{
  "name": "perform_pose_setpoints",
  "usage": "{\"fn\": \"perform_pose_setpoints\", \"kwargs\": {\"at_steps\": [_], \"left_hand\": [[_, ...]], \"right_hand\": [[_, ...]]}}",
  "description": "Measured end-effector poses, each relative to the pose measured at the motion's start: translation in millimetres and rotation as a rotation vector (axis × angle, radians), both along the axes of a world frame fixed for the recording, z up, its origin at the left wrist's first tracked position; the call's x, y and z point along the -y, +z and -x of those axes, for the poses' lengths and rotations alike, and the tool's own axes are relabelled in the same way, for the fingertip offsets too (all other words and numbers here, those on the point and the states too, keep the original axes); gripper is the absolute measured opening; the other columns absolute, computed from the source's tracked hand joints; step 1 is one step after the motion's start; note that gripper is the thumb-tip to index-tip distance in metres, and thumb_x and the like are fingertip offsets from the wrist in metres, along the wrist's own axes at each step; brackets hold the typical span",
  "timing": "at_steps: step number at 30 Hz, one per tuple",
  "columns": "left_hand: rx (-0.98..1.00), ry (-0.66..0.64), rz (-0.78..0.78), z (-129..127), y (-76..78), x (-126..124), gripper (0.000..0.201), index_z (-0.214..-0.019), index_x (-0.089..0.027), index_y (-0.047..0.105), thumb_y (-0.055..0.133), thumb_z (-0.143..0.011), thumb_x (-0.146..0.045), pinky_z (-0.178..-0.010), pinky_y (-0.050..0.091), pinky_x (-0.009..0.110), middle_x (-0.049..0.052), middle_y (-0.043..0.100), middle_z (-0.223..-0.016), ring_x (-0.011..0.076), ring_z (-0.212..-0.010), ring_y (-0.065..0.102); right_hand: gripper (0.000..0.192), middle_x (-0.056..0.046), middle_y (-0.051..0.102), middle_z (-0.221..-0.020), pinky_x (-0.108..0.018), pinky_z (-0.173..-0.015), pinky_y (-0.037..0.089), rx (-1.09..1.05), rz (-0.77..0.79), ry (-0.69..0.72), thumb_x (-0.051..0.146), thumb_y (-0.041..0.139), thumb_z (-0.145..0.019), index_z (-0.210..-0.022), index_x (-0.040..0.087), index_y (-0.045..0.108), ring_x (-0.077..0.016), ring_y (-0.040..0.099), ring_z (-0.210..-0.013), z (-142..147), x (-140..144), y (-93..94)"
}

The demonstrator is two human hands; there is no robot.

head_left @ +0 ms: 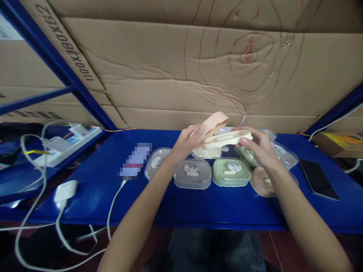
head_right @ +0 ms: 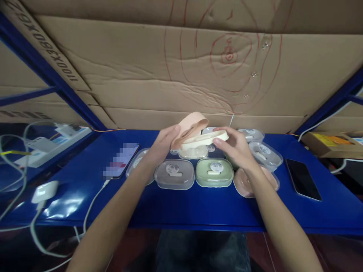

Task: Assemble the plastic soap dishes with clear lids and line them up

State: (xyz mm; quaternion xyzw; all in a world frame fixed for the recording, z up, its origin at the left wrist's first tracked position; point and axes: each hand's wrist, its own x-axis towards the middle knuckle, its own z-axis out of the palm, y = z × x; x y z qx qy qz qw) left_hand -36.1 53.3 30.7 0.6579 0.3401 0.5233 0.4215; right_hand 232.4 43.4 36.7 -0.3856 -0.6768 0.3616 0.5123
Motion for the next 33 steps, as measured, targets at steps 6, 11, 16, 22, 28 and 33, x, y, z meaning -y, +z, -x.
{"fn": "perform_pose_setpoints", "kwargs": {"at_steps": [6, 11, 16, 22, 28, 33], "left_hand": [[-0.164, -0.079, -0.225, -13, -17.8, 14, 0.054, -0.137, -0.022, 0.077, 0.076, -0.101, -0.062, -0.112, 0.055, 0.046, 0.013, 0.076, -0.145, 0.0333, -0.133, 0.071], [-0.28, 0.039, -0.423, -8, -31.6, 21, 0.07, -0.146, -0.03, 0.071, 0.099, -0.084, -0.043, -0.125, 0.05, 0.058, 0.014, 0.068, -0.16, 0.0377, -0.15, 0.064], [-0.349, 0.061, -0.492, -4, -31.2, 26, 0.063, -0.148, -0.03, 0.069, 0.088, -0.089, -0.024, -0.123, 0.054, 0.056, 0.012, 0.066, -0.163, 0.035, -0.15, 0.065], [-0.366, 0.076, -0.587, -2, -28.6, 30, 0.069, -0.149, -0.031, 0.069, 0.082, -0.082, -0.02, -0.123, 0.055, 0.057, 0.012, 0.062, -0.162, 0.0365, -0.148, 0.064], [-0.378, 0.108, -0.645, 0, -28.1, 31, 0.062, -0.145, -0.03, 0.071, 0.077, -0.084, -0.022, -0.119, 0.056, 0.057, 0.012, 0.063, -0.158, 0.0359, -0.144, 0.065], [-0.469, 0.116, -0.74, 6, -28.0, 29, 0.062, -0.148, -0.029, 0.066, 0.075, -0.086, -0.023, -0.115, 0.058, 0.056, 0.015, 0.06, -0.162, 0.0373, -0.144, 0.065]], "right_hand": [[0.042, -0.006, 0.083, -0.101, -0.041, -0.087, 0.066, -0.068, 0.019, 0.012, 0.061, 0.094, -0.085, -0.104, 0.026, 0.081, -0.0258, 0.077, -0.092, 13, 11, -12.3], [0.053, -0.008, 0.085, -0.128, -0.045, -0.104, 0.066, -0.092, -0.014, 0.123, 0.052, 0.098, -0.085, -0.13, 0.027, 0.081, -0.0302, 0.079, -0.118, 15, 14, -23.9], [0.067, -0.009, 0.077, -0.148, -0.049, -0.117, 0.061, -0.07, -0.007, 0.185, 0.046, 0.098, -0.086, -0.146, 0.029, 0.075, -0.0341, 0.073, -0.137, 10, 15, -22.5], [0.074, -0.008, 0.062, -0.168, -0.05, -0.125, 0.057, -0.075, 0.14, 0.335, 0.041, 0.093, -0.092, -0.16, 0.034, 0.065, -0.0323, 0.066, -0.148, 6, 29, -8.7], [0.078, -0.006, 0.06, -0.17, -0.054, -0.132, 0.05, -0.154, 0.186, 0.359, 0.037, 0.095, -0.089, -0.16, 0.037, 0.064, -0.0325, 0.061, -0.153, 8, 28, -13.4], [0.087, -0.007, 0.058, -0.172, -0.058, -0.134, 0.046, -0.089, 0.206, 0.384, 0.036, 0.099, -0.084, -0.163, 0.038, 0.062, -0.0359, 0.057, -0.157, 3, 22, -17.4]]}}
